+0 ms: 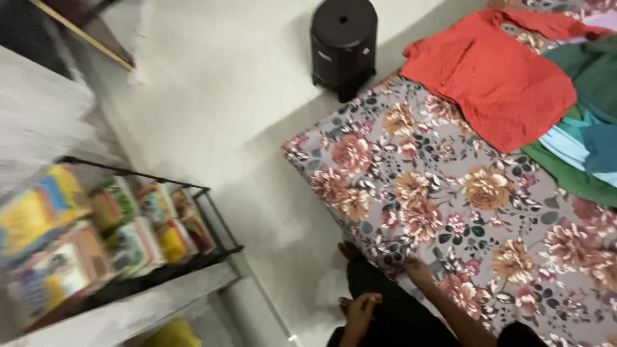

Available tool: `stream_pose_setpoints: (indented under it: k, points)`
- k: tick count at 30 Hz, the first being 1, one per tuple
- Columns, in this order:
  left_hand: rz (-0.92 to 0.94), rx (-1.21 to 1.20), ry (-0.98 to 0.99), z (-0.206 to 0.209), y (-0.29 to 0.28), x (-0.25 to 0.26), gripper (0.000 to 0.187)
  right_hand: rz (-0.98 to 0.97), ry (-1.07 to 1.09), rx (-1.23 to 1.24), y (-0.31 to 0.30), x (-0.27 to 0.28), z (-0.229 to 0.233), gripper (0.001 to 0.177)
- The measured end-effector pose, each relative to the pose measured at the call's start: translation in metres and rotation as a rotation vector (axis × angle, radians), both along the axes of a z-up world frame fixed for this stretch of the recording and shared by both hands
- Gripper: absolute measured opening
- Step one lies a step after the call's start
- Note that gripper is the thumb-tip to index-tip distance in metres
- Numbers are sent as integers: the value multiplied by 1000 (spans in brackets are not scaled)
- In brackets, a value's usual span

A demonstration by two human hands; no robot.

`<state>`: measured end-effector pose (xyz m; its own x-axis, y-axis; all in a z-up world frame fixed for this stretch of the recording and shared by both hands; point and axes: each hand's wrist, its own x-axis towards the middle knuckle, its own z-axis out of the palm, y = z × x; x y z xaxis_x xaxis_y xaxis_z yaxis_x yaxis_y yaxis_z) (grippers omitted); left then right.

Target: The person picks up folded items of clothing from a bed and places them onto a shelf in a storage niche, and then folds a shirt and a pair of pants on the bed.

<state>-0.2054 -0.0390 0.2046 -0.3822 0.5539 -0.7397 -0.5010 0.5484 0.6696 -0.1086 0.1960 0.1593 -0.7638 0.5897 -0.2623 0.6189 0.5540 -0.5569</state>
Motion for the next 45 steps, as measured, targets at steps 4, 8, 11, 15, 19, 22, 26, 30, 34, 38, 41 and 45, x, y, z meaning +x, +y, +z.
stream_pose_setpoints:
  k: [4, 8, 11, 15, 19, 22, 26, 30, 34, 38, 41, 45]
  points:
    - [-143, -166, 265, 60, -37, -102, 35, 181, -164, -299, -36, -53, 33, 69]
    - [-279, -168, 848, 98, -71, -203, 40, 158, -137, -260, 6, -106, 81, 58]
    - [-188, -211, 1044, 116, -82, -255, 44, 36, -259, -112, 44, -145, 113, 60]
    - [-60, -322, 1257, 115, -84, -296, 49, 110, -414, 266, 80, -201, 124, 69]
    - [-185, -514, 1349, 100, -72, -322, 62, 63, -153, 379, 94, -262, 120, 80]
    - [-216, -484, 1289, 85, -76, -368, 59, 3, -50, 446, 84, -314, 107, 80]
    - [-54, -215, 1298, 69, -73, -489, 61, -15, -61, 512, 50, -375, 99, 79]
    - [-82, -168, 1112, 88, -77, -590, 71, -162, -196, 470, 37, -429, 119, 82]
    - [-275, -158, 1044, 105, -59, -675, 76, -425, -83, 411, 26, -448, 126, 79]
    - [-385, -74, 1001, 108, -15, -725, 80, -584, 10, 376, 14, -462, 131, 76]
    - [-484, 91, 995, 97, 20, -744, 80, -696, -290, 258, 6, -473, 118, 83]
    - [-872, -16, 709, 69, 87, -779, 75, -819, -353, -19, 11, -496, 54, 88]
